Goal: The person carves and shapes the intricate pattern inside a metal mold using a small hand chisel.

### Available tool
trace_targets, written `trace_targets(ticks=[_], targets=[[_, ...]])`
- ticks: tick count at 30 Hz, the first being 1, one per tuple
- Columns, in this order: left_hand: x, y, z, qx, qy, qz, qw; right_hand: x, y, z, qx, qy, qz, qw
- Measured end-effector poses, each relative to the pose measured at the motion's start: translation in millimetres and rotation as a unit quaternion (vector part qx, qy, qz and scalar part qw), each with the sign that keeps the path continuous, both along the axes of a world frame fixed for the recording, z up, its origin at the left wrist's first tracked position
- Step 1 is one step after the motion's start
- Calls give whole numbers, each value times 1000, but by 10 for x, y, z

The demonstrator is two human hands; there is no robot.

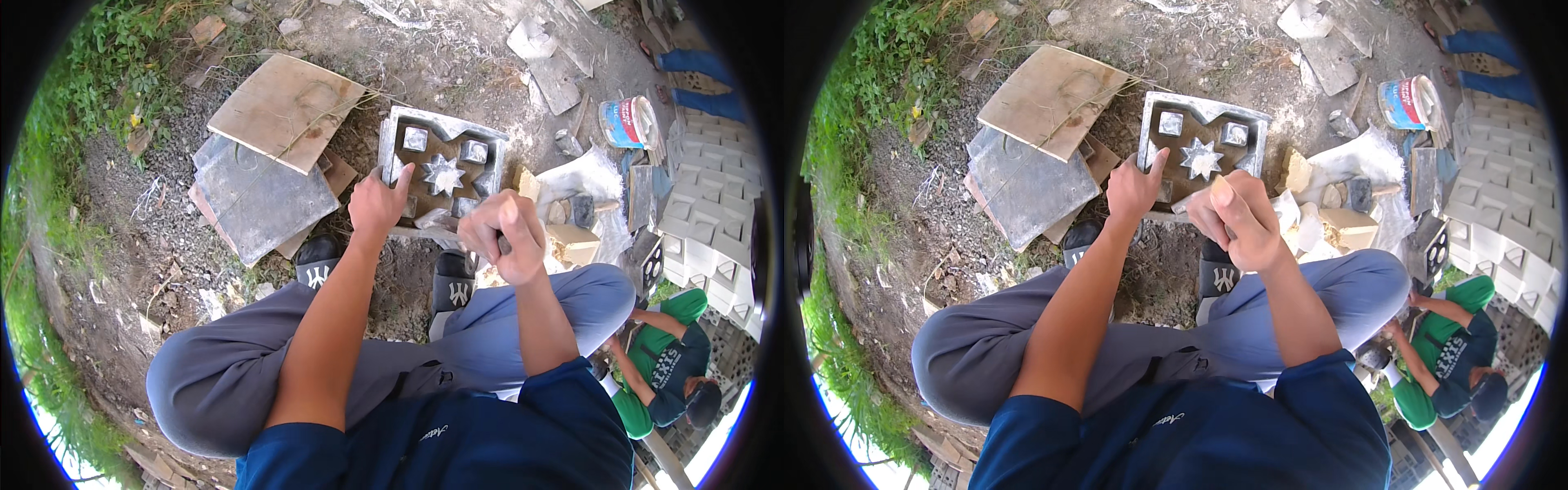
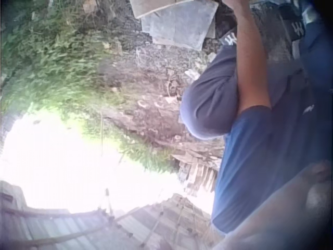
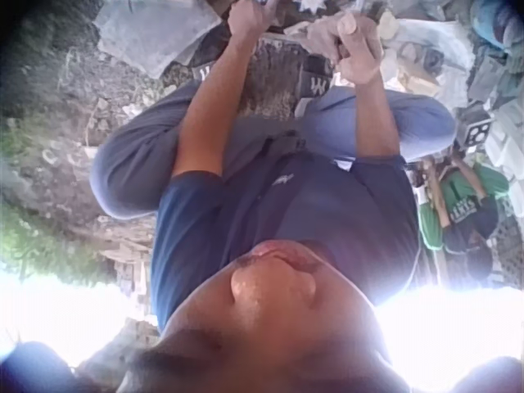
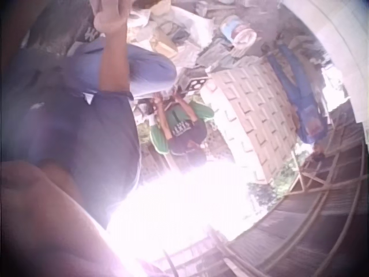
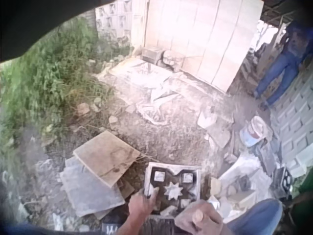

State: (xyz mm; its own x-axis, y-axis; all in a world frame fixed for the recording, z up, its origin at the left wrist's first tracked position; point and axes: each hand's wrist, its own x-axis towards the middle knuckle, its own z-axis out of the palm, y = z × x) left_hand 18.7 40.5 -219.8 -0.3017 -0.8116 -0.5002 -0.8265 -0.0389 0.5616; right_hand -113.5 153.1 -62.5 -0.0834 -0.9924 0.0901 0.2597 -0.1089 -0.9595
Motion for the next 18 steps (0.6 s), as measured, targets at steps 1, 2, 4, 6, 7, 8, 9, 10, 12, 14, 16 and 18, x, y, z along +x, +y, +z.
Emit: trace_targets(ticks=[1, 2, 4, 6, 7, 8, 9, 10, 12, 14, 16, 18], targets=[[-7, 46, 30, 15, 19, 8, 1000, -4, 25, -70, 12, -4, -12, 1000], [26, 43, -12, 12, 17, 10, 1000, 39, -27, -108, 16, -12, -18, 1000], [80, 38, -99, -39, 11, 26, 999, 51, -34, -16, -23, -5, 5, 1000], [69, 42, -36, -41, 5, 16, 999, 48, 12, 3, -51, 1, 22, 998], [66, 31, -8, -21, -2, 10, 1000, 27, 15, -13, -54, 5, 28, 998], [16, 8, 49, -6, -4, 5, 1000, -24, 0, 6, -60, 13, 33, 998], [15, 13, 10, 10, 17, 13, 1000, 4, -10, -136, -29, 10, 12, 999], [-18, 47, -12, 10, 21, 12, 1000, -24, 28, -123, -30, 15, 10, 999], [72, 46, -83, -36, 5, 14, 999, 62, -3, -46, -55, 7, 13, 998], [72, 21, -90, -35, 5, 19, 999, 15, -8, 24, -69, 16, 27, 997], [73, 15, -17, -10, -7, 12, 1000, -28, 7, -77, -77, 4, 25, 997], [46, 23, -28, 6, 16, 14, 1000, -16, -22, -142, -33, 18, 8, 999]])
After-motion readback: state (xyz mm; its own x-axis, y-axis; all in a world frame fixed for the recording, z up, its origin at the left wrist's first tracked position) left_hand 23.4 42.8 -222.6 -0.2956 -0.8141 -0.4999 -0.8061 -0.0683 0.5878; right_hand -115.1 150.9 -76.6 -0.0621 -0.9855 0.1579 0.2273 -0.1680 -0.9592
